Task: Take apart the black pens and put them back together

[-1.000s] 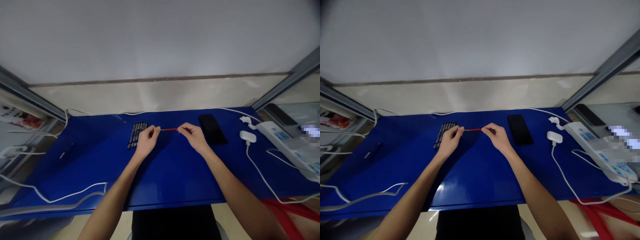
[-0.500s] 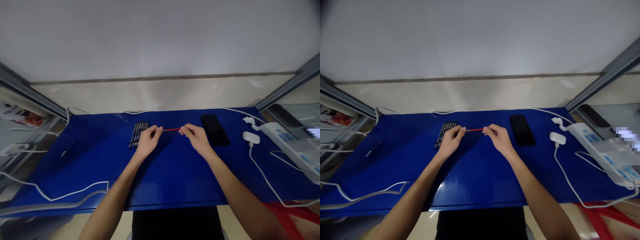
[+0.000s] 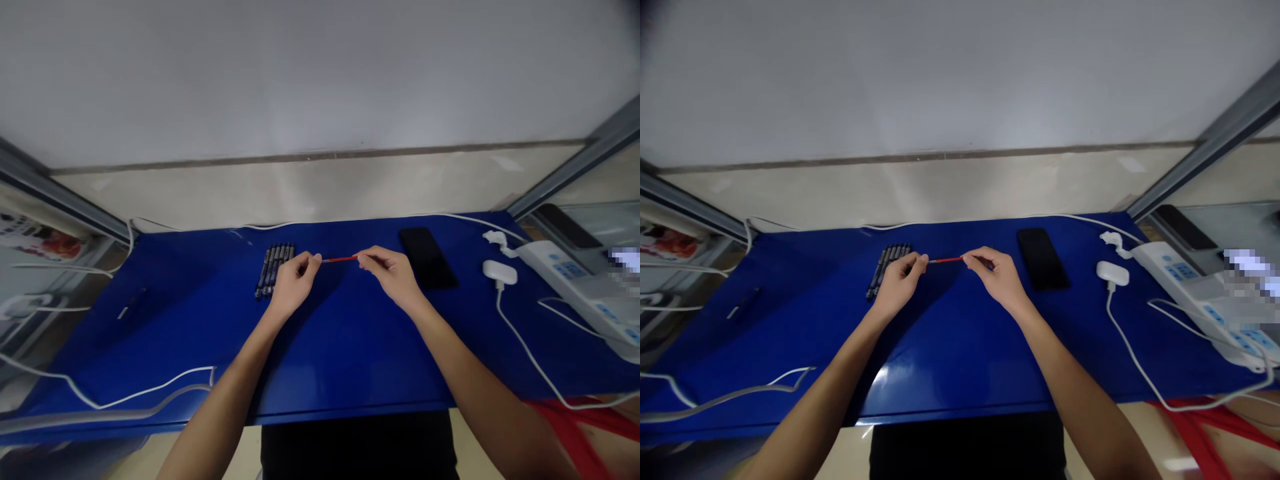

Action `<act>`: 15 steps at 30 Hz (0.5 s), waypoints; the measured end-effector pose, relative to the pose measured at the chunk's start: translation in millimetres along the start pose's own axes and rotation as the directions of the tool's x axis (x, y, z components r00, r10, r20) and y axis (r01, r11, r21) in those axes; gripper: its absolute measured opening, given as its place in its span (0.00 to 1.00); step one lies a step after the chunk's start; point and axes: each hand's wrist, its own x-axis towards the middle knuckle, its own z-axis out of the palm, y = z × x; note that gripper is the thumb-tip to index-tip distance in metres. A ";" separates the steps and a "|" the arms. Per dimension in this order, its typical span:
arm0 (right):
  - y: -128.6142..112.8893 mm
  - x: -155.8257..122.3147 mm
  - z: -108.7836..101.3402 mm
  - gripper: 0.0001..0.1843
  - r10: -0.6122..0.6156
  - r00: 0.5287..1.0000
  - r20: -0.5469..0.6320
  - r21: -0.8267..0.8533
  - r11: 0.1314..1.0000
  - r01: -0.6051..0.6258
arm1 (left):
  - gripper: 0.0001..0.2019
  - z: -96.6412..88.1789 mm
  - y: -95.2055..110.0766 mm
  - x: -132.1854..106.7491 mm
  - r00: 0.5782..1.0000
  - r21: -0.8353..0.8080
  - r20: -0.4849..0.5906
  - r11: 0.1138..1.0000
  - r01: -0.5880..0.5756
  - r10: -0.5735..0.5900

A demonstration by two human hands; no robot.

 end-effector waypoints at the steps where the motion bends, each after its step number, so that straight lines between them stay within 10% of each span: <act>1: -0.8 -0.3 -0.2 0.16 0.010 1.000 0.002 -0.009 1.000 -0.010 | 0.22 0.1 -0.4 0.2 1.000 -0.001 -0.002 1.000 -0.002 0.002; 15: 10.8 -1.9 7.7 0.23 0.057 0.998 0.031 -0.012 0.998 -0.057 | 0.21 -2.4 -1.8 1.7 0.999 -0.086 -0.052 0.996 0.007 -0.011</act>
